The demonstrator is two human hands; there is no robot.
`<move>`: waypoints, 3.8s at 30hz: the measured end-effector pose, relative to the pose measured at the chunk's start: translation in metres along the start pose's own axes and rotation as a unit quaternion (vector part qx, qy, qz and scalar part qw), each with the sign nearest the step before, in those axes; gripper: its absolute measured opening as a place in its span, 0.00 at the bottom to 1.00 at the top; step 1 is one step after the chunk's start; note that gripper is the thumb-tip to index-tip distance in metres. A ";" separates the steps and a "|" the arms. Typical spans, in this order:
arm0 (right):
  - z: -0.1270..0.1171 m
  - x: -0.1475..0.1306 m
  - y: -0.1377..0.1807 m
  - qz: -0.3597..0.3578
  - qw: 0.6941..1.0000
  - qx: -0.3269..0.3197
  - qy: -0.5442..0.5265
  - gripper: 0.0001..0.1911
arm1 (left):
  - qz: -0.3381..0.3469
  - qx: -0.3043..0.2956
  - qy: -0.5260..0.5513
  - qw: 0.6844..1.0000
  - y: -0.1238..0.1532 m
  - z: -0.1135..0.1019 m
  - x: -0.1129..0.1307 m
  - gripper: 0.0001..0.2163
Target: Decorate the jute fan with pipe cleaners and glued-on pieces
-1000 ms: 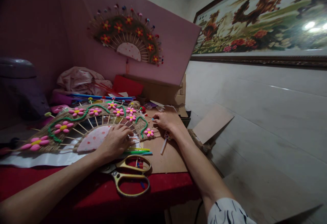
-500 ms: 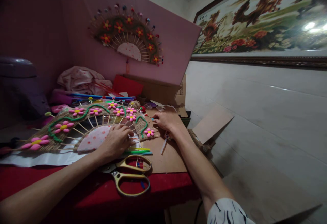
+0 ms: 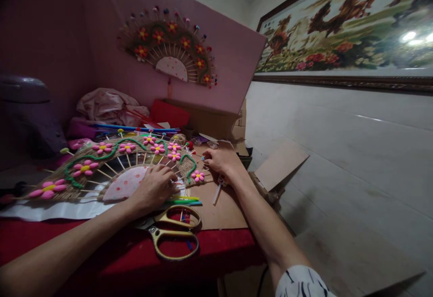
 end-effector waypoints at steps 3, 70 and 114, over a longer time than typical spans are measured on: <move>-0.004 -0.006 0.002 -0.002 0.998 0.000 -0.057 0.11 | -0.002 0.000 -0.003 1.000 0.000 0.000 0.000 0.06; 0.055 0.000 -0.040 0.102 0.857 -0.167 -0.477 0.09 | -0.018 -0.037 -0.019 0.999 0.000 0.002 0.001 0.04; 0.060 0.000 -0.053 0.138 0.775 -0.148 -0.599 0.14 | 0.023 -0.027 -0.050 0.998 0.002 0.004 0.005 0.04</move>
Point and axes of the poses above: each hand's wrist, its own y-axis away from the middle knuckle, its own z-axis out of the palm, x = y × z, the point moved 9 cm from there along -y, towards the middle knuckle, and after that the axes turned 3 degrees about -y, right-handed, at the moved point
